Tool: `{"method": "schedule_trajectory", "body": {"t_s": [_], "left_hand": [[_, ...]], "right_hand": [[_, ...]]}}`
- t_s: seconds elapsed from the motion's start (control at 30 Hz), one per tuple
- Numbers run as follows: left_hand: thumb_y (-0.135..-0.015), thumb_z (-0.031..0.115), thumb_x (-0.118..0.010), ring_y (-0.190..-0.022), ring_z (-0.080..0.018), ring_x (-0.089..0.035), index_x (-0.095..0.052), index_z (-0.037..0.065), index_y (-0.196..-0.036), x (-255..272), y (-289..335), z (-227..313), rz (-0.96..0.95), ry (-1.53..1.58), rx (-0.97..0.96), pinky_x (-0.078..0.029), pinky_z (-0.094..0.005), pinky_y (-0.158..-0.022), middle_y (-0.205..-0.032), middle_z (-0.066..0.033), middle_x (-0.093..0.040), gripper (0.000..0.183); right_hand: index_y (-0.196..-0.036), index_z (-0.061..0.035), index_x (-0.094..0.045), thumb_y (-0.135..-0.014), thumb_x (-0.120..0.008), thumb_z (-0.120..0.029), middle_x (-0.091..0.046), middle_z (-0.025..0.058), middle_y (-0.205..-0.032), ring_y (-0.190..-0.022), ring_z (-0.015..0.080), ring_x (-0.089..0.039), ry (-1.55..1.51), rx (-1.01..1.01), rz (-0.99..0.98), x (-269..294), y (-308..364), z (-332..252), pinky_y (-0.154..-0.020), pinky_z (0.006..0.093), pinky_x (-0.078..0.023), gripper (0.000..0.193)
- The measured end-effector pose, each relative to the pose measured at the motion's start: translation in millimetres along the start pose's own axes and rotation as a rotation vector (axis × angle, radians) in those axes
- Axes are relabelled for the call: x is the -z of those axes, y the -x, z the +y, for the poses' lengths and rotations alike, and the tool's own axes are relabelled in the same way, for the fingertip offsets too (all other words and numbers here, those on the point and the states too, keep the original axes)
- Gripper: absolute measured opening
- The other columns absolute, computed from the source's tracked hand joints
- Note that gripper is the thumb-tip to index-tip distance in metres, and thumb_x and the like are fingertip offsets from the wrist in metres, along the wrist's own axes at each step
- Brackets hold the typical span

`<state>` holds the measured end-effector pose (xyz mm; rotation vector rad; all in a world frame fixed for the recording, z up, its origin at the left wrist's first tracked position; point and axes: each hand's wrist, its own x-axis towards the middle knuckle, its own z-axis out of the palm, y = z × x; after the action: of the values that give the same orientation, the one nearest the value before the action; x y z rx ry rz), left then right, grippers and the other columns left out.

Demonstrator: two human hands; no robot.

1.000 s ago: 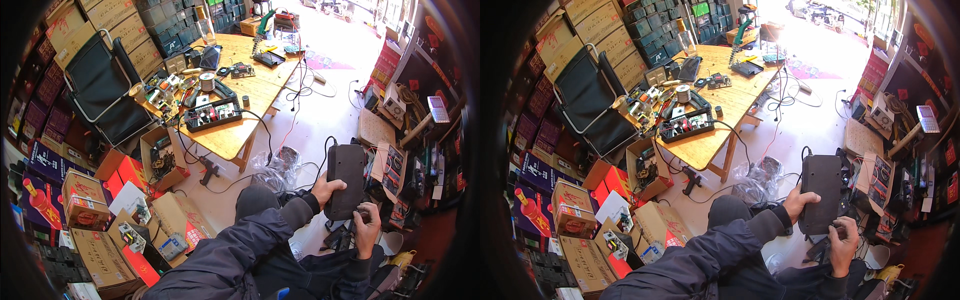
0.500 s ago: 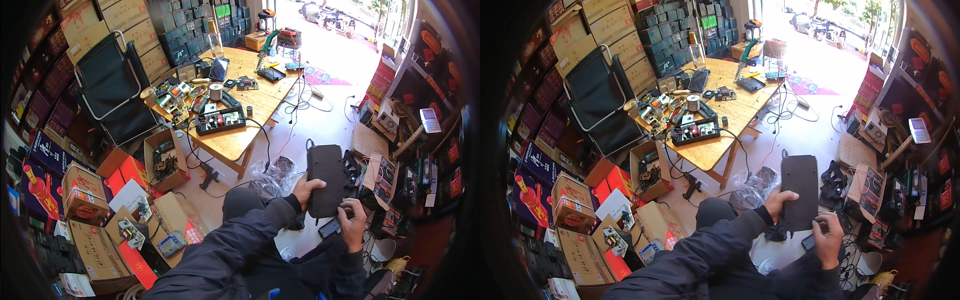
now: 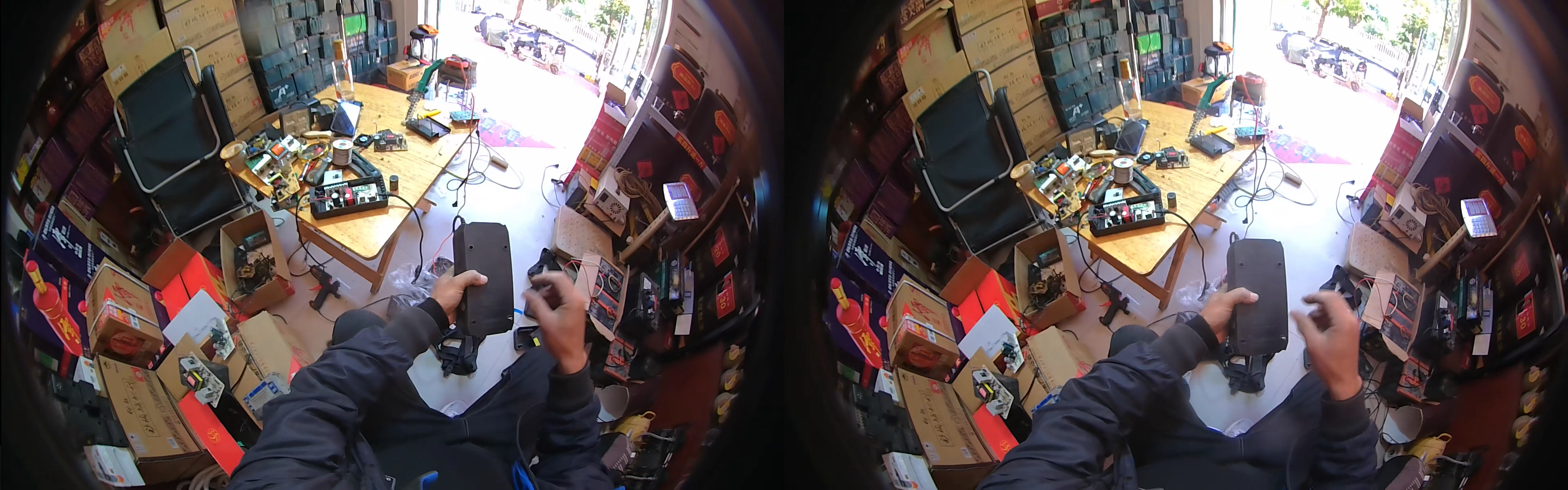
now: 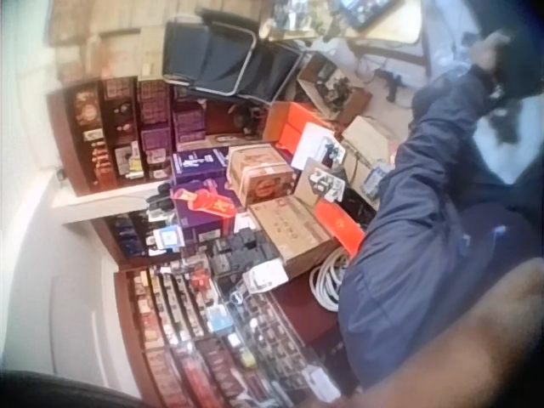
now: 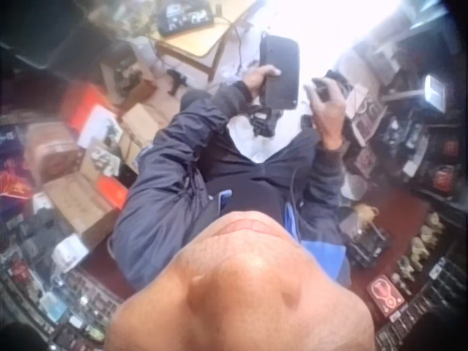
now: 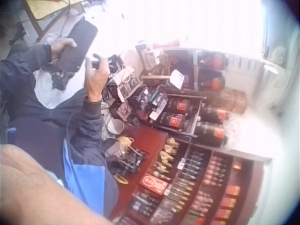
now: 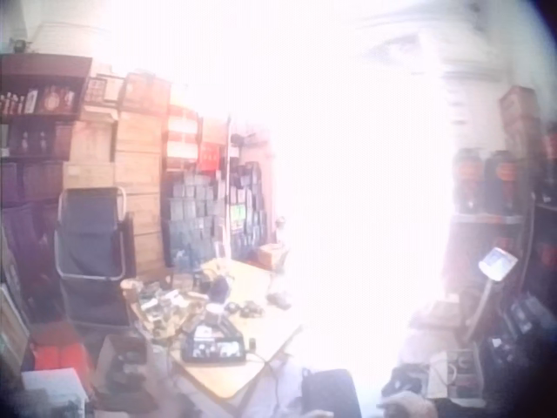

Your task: The person sits on the floor and assembles a small electronic device by inserting a circuit board into a black plastic casing. They align the board, press it into place, and then close the casing to complete the assembly.

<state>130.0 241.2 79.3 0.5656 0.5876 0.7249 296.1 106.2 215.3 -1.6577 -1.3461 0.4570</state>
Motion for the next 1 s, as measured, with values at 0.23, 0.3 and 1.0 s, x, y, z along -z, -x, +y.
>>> {"method": "schedule_trajectory", "body": {"t_s": [0.23, 0.3, 1.0], "left_hand": [[-0.082, 0.009, -0.078, -0.091, -0.0231, -0.075, -0.067, -0.004, -0.119, 17.6, -48.5, -33.0, 0.109, -0.015, 0.003, -0.063, -0.0382, -0.083, -0.103, -0.0135, -0.074, 0.041], [-0.078, 0.014, -0.082, -0.096, -0.0252, -0.074, -0.065, -0.005, -0.124, 16.9, -63.8, -28.5, 0.037, -0.156, -0.009, -0.061, -0.0372, -0.087, -0.112, -0.0162, -0.074, 0.052], [-0.067, 0.039, -0.081, -0.112, -0.0463, -0.069, -0.049, -0.004, -0.146, 61.0, -135.1, 50.1, -0.023, -0.655, 0.083, -0.055, -0.0481, -0.098, -0.117, -0.0343, -0.071, 0.095]], "right_hand": [[-0.115, 0.0037, -0.071, -0.097, -0.073, -0.005, -0.077, 0.0130, -0.096, -0.089, 0.0181, -0.076, 0.008, 0.388, 0.003, -83.9, -152.9, -77.7, -0.083, 0.0307, -0.059, 0.020], [-0.115, 0.0042, -0.071, -0.096, -0.073, -0.007, -0.077, 0.0170, -0.099, -0.089, 0.0232, -0.077, 0.065, 0.522, -0.078, -130.1, -212.7, -88.5, -0.084, 0.0340, -0.059, 0.022], [-0.085, 0.0036, -0.076, -0.087, -0.070, -0.025, -0.074, 0.0257, -0.088, -0.084, 0.0412, -0.075, 1.321, 0.749, -0.533, -467.2, -646.4, 18.7, -0.077, 0.0485, -0.060, 0.030]]}}
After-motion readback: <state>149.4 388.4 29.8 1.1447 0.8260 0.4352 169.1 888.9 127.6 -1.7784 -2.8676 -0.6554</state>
